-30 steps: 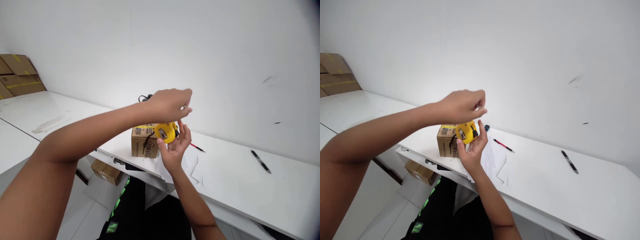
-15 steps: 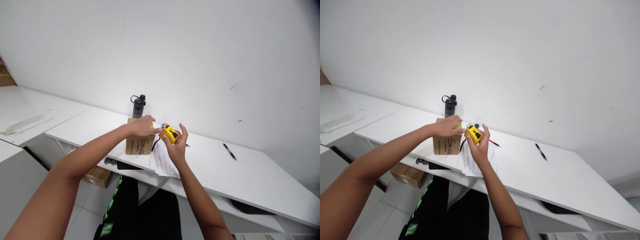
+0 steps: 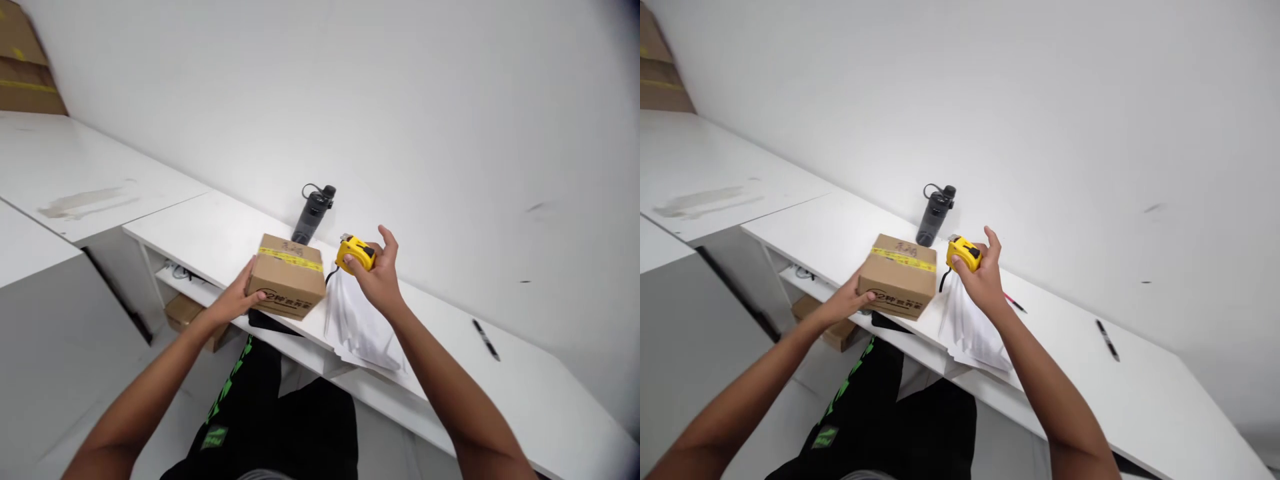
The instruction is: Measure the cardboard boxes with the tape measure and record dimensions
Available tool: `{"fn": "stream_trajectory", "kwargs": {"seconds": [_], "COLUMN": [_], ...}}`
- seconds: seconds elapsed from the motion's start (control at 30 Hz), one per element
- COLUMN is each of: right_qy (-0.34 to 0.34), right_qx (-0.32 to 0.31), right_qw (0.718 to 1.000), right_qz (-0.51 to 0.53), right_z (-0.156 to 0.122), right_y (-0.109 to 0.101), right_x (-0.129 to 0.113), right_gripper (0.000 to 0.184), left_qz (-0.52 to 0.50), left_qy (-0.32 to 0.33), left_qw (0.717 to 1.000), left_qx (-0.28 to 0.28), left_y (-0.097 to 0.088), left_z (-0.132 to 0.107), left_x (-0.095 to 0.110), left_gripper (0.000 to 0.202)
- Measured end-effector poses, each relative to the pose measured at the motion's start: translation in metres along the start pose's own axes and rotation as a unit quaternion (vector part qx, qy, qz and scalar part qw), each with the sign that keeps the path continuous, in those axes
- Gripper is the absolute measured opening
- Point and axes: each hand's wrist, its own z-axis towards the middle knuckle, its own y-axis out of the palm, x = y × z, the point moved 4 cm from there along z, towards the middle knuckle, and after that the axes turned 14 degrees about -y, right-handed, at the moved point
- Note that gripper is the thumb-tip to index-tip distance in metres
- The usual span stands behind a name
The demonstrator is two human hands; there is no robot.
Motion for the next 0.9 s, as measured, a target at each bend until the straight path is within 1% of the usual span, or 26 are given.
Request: {"fn": "stream_trajectory", "kwargs": {"seconds": [0.03,0.07,0.1,0.13,0.17,0.2,0.23,0.27,0.3,0.33,0.37,0.4,0.47,0.57,0.63,0.7,0.8,0.9], "right_qy": [-0.025,-0.054,-0.086,-0.123,-0.162,-0.202,-0.239,-0.274,-0.304,-0.331,-0.352,-0.366,-0.371,-0.328,-0.297,-0.282,-0.288,-0.306], "right_qx": [-0.031,-0.064,-0.095,-0.124,-0.149,-0.167,-0.178,-0.183,-0.182,-0.176,-0.166,-0.153,-0.132,-0.134,-0.149,-0.146,-0.121,-0.121], "right_qw": [0.999,0.996,0.99,0.981,0.968,0.953,0.938,0.923,0.911,0.902,0.894,0.89,0.889,0.903,0.911,0.914,0.912,0.902], "right_qz": [-0.009,-0.028,-0.055,-0.088,-0.123,-0.154,-0.179,-0.197,-0.209,-0.217,-0.221,-0.226,-0.233,-0.242,-0.246,-0.251,-0.264,-0.279], "right_z": [0.005,0.01,0.014,0.017,0.018,0.019,0.019,0.018,0.017,0.015,0.014,0.014,0.014,0.017,0.017,0.015,0.011,0.007], "right_y": [0.012,0.022,0.031,0.039,0.045,0.051,0.056,0.061,0.066,0.069,0.072,0.074,0.073,0.065,0.057,0.049,0.04,0.034], "right_x": [-0.006,-0.012,-0.02,-0.028,-0.037,-0.045,-0.053,-0.061,-0.069,-0.076,-0.083,-0.088,-0.095,-0.093,-0.085,-0.075,-0.064,-0.059], "right_gripper": [0.085,0.083,0.08,0.076,0.071,0.067,0.064,0.062,0.06,0.059,0.057,0.055,0.049,0.041,0.039,0.036,0.032,0.034], "left_qz": [-0.007,-0.016,-0.029,-0.05,-0.072,-0.093,-0.101,-0.091,-0.068,-0.043,-0.023,-0.01,-0.007,-0.037,-0.063,-0.082,-0.066,-0.006], "left_qy": [-0.006,-0.01,-0.011,-0.005,0.003,0.01,0.012,0.007,-0.002,-0.004,-0.007,-0.009,-0.011,-0.007,-0.002,0.002,0.005,0.007], "left_qw": [1.0,0.999,0.998,0.994,0.988,0.981,0.978,0.98,0.986,0.991,0.996,0.999,1.0,0.999,0.998,0.995,0.994,0.996], "left_qx": [0.009,0.027,0.057,0.101,0.139,0.168,0.184,0.177,0.152,0.123,0.082,0.05,0.019,0.012,-0.018,-0.052,-0.09,-0.086], "left_y": [0.004,0.005,0.003,-0.002,-0.009,-0.016,-0.022,-0.027,-0.029,-0.03,-0.029,-0.028,-0.026,-0.021,-0.015,-0.009,-0.002,-0.003], "left_z": [-0.004,-0.006,-0.007,-0.008,-0.009,-0.009,-0.008,-0.007,-0.005,-0.004,-0.003,-0.002,0.0,0.004,0.008,0.014,0.023,0.029], "left_x": [-0.007,-0.01,-0.008,-0.001,0.011,0.025,0.042,0.059,0.077,0.094,0.109,0.121,0.138,0.151,0.157,0.163,0.175,0.188], "left_gripper": [0.111,0.113,0.111,0.104,0.093,0.08,0.069,0.058,0.05,0.045,0.041,0.038,0.033,0.032,0.033,0.032,0.031,0.032]}}
